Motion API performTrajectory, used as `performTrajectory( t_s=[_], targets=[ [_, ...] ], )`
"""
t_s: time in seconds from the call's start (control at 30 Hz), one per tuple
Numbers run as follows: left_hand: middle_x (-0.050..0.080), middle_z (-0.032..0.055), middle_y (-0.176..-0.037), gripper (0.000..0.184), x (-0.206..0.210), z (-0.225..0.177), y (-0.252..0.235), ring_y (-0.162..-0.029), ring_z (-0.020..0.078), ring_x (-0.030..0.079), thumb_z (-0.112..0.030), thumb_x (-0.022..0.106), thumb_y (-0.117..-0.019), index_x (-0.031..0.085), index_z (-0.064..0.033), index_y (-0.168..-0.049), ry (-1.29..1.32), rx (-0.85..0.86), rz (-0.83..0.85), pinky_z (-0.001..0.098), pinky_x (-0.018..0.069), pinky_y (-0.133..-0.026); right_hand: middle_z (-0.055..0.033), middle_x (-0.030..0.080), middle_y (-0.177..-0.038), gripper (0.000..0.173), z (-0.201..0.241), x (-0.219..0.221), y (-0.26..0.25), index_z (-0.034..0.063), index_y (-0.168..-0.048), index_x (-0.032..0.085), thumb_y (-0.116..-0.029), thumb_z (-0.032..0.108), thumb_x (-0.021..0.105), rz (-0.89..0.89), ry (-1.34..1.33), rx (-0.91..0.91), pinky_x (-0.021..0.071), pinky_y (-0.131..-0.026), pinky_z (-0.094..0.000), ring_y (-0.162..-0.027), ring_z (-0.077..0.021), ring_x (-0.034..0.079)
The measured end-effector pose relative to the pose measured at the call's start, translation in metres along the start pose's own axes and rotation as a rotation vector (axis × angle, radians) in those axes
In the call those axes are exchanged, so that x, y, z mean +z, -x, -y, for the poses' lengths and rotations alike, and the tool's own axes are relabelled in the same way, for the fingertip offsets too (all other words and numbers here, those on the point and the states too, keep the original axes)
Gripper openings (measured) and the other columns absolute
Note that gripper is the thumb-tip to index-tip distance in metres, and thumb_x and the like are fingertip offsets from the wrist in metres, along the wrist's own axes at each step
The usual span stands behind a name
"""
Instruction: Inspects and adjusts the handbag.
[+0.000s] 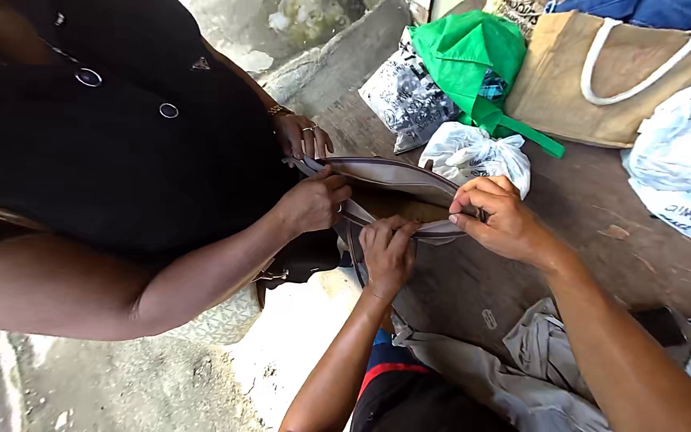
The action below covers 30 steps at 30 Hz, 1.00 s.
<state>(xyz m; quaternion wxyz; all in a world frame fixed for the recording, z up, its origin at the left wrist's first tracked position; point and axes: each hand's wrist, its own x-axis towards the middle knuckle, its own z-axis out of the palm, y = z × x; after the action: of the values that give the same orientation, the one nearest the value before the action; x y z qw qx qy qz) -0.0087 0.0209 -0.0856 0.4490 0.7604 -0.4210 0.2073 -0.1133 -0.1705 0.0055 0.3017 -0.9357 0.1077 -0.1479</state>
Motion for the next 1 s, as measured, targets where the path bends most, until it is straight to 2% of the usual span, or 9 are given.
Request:
performTrajectory(
  t_s=[0.1,0.2,0.27,0.37,0.53,0.67,0.77,0.9,1.0],
  targets=[
    [0.070,0.0018,-0.101,0.019,0.004,-0.004,0.001,-0.102,0.0187,0.062,-0.011,0.059,-0.0953,0.076,-0.0209,-0.098,0.004,0.001,-0.016,0.0391,0.0422,-0.097,-0.0097,0.065,-0.116,0.017,0.001,-0.005,-0.018,0.0157,-0.099,0.079,-0.0906,0.024,0.067,-0.041,0.075,-0.040,0.0396,-0.099,-0.0571,-0.112,-0.0325,0.056],
    [0.068,0.0015,-0.101,0.018,0.006,-0.007,0.001,-0.105,0.0183,0.061,-0.013,0.058,-0.0976,0.074,-0.0211,-0.098,0.014,-0.007,-0.030,0.0378,0.0416,-0.098,-0.0167,0.062,-0.128,0.021,-0.011,-0.007,-0.036,0.0147,-0.109,0.079,-0.0898,0.015,0.071,0.089,0.118,-0.018,0.0463,-0.094,-0.0592,-0.113,-0.0383,0.058],
    [0.069,0.0019,-0.102,0.018,0.007,-0.008,0.004,-0.105,0.0187,0.061,-0.014,0.058,-0.0984,0.074,-0.0213,-0.099,0.015,-0.013,-0.008,0.0389,0.0421,-0.098,-0.0141,0.071,-0.116,0.024,-0.025,-0.009,-0.046,0.0110,-0.110,0.078,-0.0915,0.004,0.064,0.141,0.053,-0.004,0.0551,-0.092,-0.0506,-0.106,-0.0300,0.068],
    [0.070,0.0033,-0.105,0.017,0.012,-0.012,0.007,-0.105,0.0201,0.062,-0.016,0.057,-0.0988,0.074,-0.0196,-0.099,0.006,-0.029,0.041,0.0411,0.0426,-0.098,-0.0068,0.075,-0.111,0.023,-0.048,-0.017,-0.052,0.0095,-0.115,0.077,-0.0969,0.007,0.061,0.191,-0.180,0.139,0.0560,-0.091,-0.0362,-0.099,-0.0140,0.070],
    [0.070,0.0047,-0.106,0.019,0.021,-0.023,-0.006,-0.102,0.0217,0.060,-0.023,0.057,-0.1012,0.076,-0.0167,-0.103,-0.011,-0.046,0.106,0.0425,0.0376,-0.096,-0.0053,0.075,-0.109,0.023,-0.062,-0.025,-0.056,0.0070,-0.116,0.075,-0.1000,0.006,0.058,0.246,-0.297,0.225,0.0559,-0.090,-0.0289,-0.095,-0.0073,0.070],
    [0.068,0.0034,-0.103,0.017,0.028,-0.022,-0.014,-0.103,0.0209,0.058,-0.018,0.057,-0.0999,0.074,-0.0170,-0.099,0.009,-0.015,0.083,0.0404,0.0359,-0.097,-0.0126,0.069,-0.109,0.025,-0.051,-0.028,-0.066,0.0061,-0.112,0.071,-0.0876,0.004,0.072,0.323,0.038,0.179,0.0552,-0.088,-0.0463,-0.100,-0.0259,0.067],
    [0.068,0.0028,-0.101,0.017,0.029,-0.022,-0.013,-0.102,0.0207,0.058,-0.018,0.057,-0.0995,0.074,-0.0173,-0.097,0.014,-0.011,0.098,0.0402,0.0353,-0.096,-0.0209,0.061,-0.113,0.048,-0.031,-0.020,-0.075,0.0055,-0.117,0.060,-0.0768,0.011,0.085,0.427,0.404,0.221,0.0535,-0.079,-0.0556,-0.102,-0.0413,0.064],
    [0.068,0.0026,-0.100,0.017,0.029,-0.023,-0.007,-0.102,0.0199,0.058,-0.017,0.058,-0.0987,0.074,-0.0173,-0.096,0.022,-0.022,0.103,0.0396,0.0361,-0.097,-0.0251,0.067,-0.099,0.047,-0.028,0.003,-0.079,-0.0013,-0.114,0.062,-0.0774,0.016,0.086,0.295,0.680,0.204,0.0507,-0.074,-0.0570,-0.091,-0.0442,0.067],
    [0.069,0.0020,-0.100,0.017,0.028,-0.022,-0.004,-0.102,0.0199,0.059,-0.018,0.058,-0.0968,0.075,-0.0191,-0.096,0.007,-0.036,0.104,0.0406,0.0371,-0.098,-0.0259,0.066,-0.096,0.026,-0.028,0.010,-0.078,-0.0036,-0.109,0.061,-0.0851,0.002,0.071,0.244,0.738,0.149,0.0501,-0.072,-0.0568,-0.090,-0.0454,0.067]
  ],
)
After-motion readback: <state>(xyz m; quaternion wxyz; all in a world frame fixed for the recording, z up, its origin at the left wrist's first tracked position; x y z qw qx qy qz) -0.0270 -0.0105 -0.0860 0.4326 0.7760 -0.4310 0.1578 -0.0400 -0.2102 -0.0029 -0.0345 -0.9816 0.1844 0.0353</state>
